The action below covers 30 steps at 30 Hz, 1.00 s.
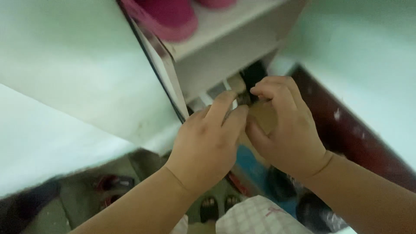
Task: Organizing various shoes, including crocs and sandals, on a shoe rack and near the stairs.
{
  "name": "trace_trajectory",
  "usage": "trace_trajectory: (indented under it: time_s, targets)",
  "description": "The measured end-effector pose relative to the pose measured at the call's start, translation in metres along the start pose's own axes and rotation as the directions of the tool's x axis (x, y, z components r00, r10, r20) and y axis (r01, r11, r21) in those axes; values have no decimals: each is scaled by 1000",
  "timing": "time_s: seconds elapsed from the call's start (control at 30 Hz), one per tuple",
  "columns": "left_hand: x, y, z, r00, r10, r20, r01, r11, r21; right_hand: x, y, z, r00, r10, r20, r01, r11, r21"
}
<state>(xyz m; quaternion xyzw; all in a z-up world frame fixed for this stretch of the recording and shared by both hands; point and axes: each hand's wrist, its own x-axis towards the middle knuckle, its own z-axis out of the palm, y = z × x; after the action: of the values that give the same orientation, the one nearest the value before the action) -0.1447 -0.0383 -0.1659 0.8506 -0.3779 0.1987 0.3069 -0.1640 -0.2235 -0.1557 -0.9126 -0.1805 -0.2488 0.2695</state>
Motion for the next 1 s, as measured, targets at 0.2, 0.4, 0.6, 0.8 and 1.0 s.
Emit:
trace_trajectory:
  time_s: [0.2,0.4,0.6,0.8,1.0]
  targets:
    - [-38,-6,43,993,-9,117,18,997,-77,-54,9,15,976,180,126,-185,982,26]
    - [-50,-22,75,986,-42,160,51,997,-51,-85,20,29,960,233,153,-241,970,32]
    - [-51,-21,78,984,-126,125,137,987,-83,-84,21,33,933,250,260,-260,966,3]
    - [-83,-8,43,954,-285,96,292,954,-67,-75,6,50,960,20,280,-61,988,140]
    - [-148,4,6,867,-498,-8,497,866,56,-61,-22,82,911,-178,373,55,947,317]
